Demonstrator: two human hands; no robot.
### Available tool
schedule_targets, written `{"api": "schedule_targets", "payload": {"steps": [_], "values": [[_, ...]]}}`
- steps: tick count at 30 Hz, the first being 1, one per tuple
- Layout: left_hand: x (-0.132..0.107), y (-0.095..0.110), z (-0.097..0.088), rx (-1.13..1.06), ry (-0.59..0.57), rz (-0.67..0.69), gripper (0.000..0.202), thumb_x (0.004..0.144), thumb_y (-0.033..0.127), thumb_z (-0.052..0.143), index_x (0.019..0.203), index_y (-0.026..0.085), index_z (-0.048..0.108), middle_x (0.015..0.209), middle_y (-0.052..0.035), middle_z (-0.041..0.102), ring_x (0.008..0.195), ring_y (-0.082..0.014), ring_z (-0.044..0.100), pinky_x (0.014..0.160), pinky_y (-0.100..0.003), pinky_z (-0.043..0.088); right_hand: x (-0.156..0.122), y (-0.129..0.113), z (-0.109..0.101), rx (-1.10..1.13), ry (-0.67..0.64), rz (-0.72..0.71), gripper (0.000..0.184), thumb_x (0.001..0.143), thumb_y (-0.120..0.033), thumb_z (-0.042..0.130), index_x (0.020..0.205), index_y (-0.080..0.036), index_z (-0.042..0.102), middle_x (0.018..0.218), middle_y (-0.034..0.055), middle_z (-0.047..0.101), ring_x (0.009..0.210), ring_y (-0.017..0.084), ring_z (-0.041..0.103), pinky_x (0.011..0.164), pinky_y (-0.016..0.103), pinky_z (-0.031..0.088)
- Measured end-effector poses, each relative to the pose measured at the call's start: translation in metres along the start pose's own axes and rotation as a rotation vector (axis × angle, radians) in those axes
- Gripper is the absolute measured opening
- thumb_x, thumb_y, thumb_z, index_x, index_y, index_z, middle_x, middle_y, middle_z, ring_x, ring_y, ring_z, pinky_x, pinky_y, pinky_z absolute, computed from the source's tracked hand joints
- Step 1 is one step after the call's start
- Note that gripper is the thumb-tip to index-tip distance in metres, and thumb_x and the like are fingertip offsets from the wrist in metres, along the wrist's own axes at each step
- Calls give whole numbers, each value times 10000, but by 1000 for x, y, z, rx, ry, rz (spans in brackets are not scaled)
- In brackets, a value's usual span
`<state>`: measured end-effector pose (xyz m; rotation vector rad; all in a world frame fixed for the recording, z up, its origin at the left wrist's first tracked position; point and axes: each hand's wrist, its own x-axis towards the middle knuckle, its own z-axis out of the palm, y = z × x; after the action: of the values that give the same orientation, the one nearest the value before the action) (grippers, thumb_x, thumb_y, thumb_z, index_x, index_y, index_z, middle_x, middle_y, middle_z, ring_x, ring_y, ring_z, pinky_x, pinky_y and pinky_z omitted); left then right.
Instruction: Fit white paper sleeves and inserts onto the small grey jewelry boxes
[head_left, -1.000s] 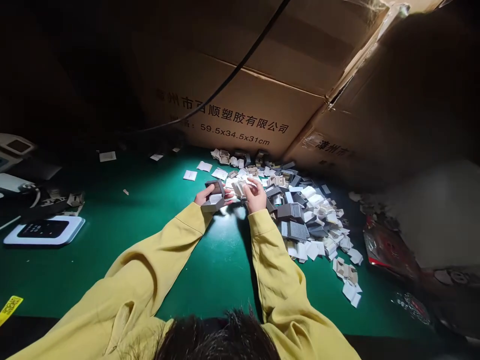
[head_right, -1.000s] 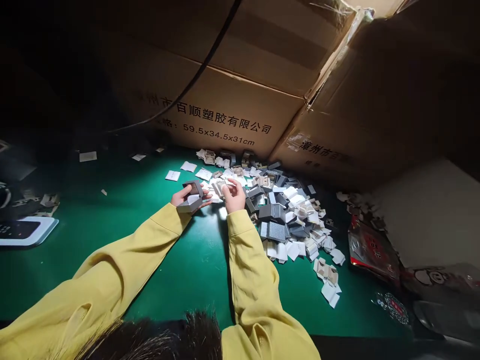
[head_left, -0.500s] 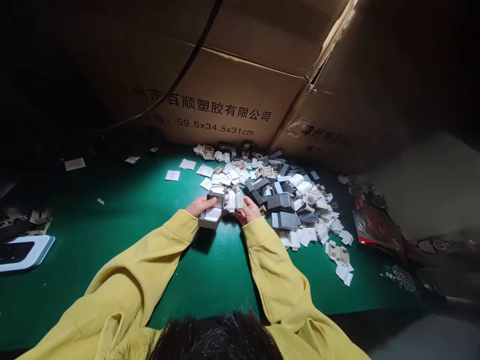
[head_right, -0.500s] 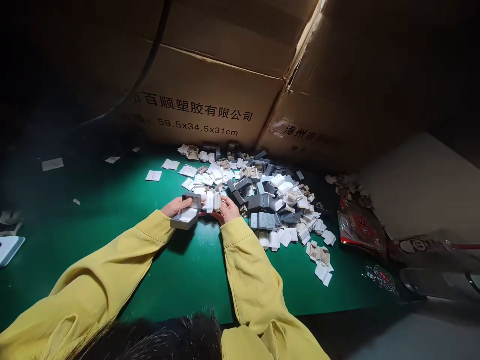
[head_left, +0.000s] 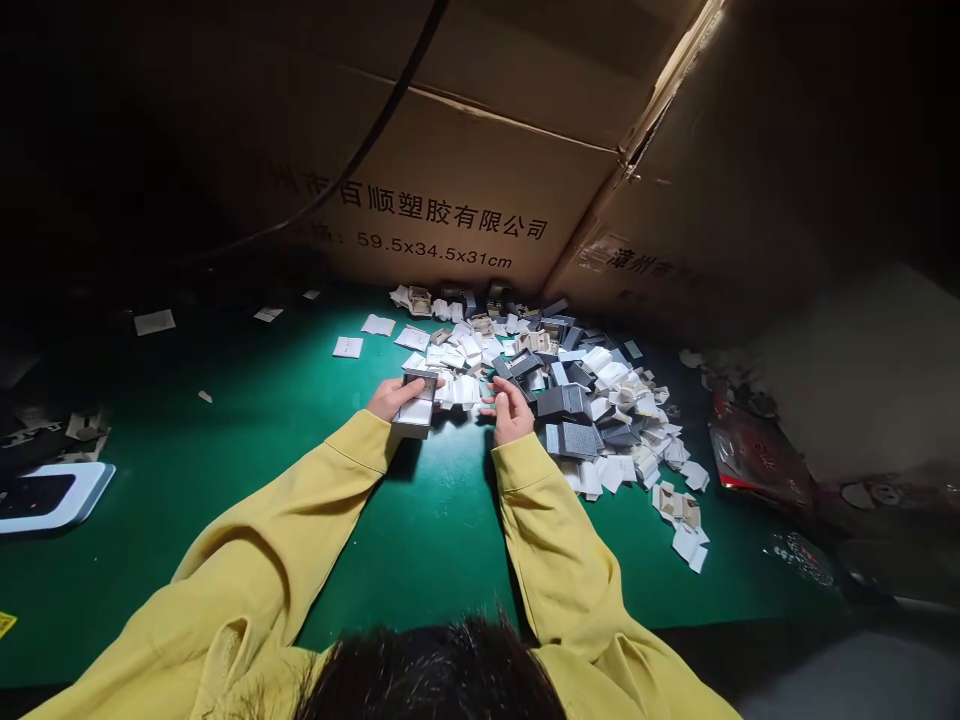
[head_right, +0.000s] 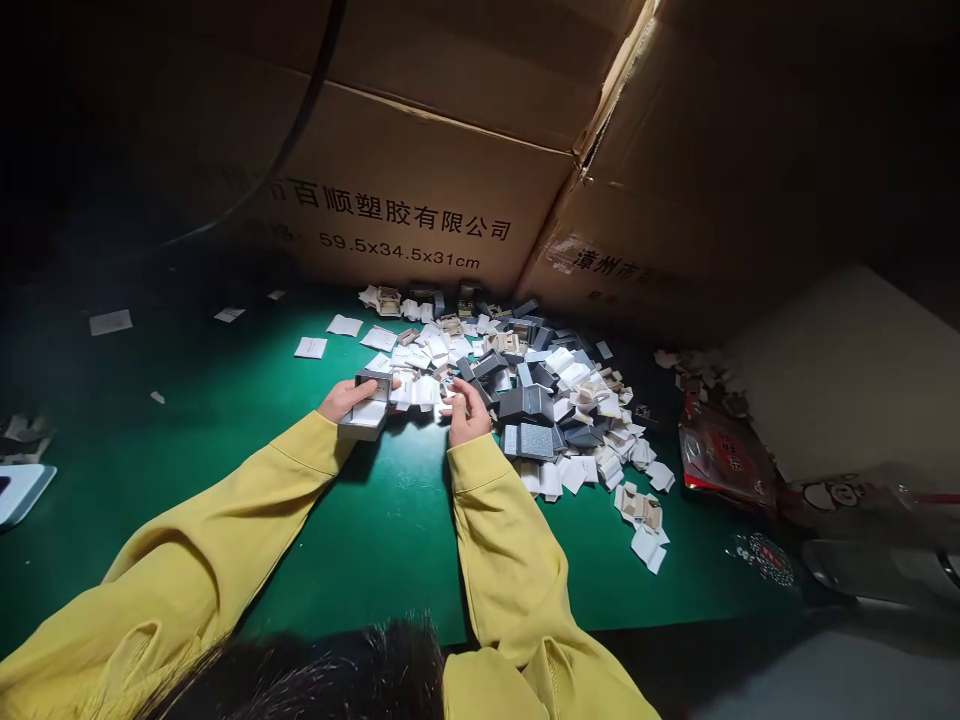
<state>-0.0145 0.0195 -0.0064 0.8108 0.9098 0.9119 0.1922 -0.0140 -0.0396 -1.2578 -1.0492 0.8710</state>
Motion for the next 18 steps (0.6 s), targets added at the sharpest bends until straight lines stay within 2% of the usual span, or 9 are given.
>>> {"api": "schedule_targets", "payload": {"steps": [2,5,7,11,15,18], "values": [[-1,2,1,16,11,4,539,626,483,823,977,77,767,819,-125,761,687,-225,703,640,-287,522,2,-1,-7,-207,-85,-203,436,902,-447,522,1245,-192,606,1186,129,647,948,199,654,752,348,603],[-3,3,3,41,-17,-2,573,619,517,810,977,71,765,815,-127,758,715,-246,705,686,-318,525,1,-4,-12,-473,-218,-510,476,887,-400,579,1317,-197,571,1279,141,619,1141,252,604,920,402,563],[-4,4,3,47,-32,-3,550,637,508,800,973,73,765,807,-125,755,712,-246,705,685,-320,522,0,-5,-12,-575,-277,-631,477,893,-365,592,1340,-204,554,1279,132,627,1191,254,581,1006,409,517],[-5,4,2,19,-56,-13,492,659,484,794,949,88,764,784,-116,753,692,-235,704,674,-315,521,1,-5,-11,-653,-300,-678,455,894,-329,606,1327,-194,562,1223,127,661,1146,250,603,1010,408,506],[-4,2,1,35,-99,-20,447,668,488,786,926,123,775,731,-88,746,650,-208,688,640,-290,505,4,-1,-12,-677,-332,-659,410,831,-347,671,1214,-205,628,1152,110,686,1078,258,609,957,432,517],[-1,-1,-3,63,-127,-11,499,672,515,778,964,110,774,755,-103,749,663,-219,688,628,-295,494,5,-2,-12,-646,-330,-603,391,778,-352,704,1136,-205,654,1136,106,680,1024,253,610,880,417,539]]}}
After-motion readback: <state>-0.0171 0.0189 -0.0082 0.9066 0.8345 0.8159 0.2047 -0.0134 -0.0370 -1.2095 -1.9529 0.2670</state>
